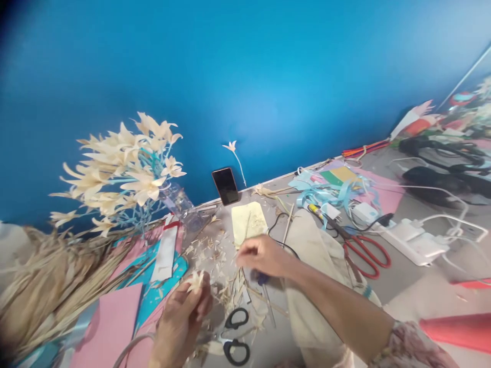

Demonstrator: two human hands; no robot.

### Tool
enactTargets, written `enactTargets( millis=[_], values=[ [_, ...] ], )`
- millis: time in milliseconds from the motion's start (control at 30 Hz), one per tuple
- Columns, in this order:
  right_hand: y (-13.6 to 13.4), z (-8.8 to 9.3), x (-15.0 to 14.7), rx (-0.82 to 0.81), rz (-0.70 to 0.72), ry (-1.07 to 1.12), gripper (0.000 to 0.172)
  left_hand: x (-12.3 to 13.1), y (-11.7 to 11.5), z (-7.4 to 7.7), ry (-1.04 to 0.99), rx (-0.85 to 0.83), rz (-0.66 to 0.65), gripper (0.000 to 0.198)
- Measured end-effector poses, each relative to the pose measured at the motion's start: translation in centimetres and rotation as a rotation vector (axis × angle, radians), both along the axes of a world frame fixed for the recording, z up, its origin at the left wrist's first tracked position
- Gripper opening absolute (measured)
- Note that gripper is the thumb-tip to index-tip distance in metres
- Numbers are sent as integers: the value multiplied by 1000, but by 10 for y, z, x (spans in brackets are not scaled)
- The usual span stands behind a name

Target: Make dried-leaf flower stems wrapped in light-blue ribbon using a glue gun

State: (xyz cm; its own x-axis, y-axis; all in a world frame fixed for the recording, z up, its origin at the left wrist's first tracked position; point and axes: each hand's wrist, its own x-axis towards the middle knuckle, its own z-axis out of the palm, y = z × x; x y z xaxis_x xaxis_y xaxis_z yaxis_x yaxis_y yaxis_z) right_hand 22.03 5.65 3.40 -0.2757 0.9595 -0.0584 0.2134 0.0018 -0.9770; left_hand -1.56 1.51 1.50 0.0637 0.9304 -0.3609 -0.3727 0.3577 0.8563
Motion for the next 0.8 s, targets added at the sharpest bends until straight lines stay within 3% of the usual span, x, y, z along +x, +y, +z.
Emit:
enactTargets(
  millis=[133,167,233,367,600,800],
  values=[
    [22,24,60,161,-592,-53,30,-19,-7,-7,-64,-143,148,41],
    [27,27,74,195,-677,-68,32,-22,-9,-12,-88,-154,158,43],
    [37,28,95,230,-706,-163,33,-28,-11,-23,-134,-170,155,46],
    [45,19,98,243,-605,-377,31,-28,-14,-34,-198,-169,109,45],
    [29,1,46,194,-227,-631,22,-26,-27,-6,-226,-76,4,33],
    [25,12,11,227,-57,-760,21,-33,-35,4,-255,-28,4,31]
  ],
)
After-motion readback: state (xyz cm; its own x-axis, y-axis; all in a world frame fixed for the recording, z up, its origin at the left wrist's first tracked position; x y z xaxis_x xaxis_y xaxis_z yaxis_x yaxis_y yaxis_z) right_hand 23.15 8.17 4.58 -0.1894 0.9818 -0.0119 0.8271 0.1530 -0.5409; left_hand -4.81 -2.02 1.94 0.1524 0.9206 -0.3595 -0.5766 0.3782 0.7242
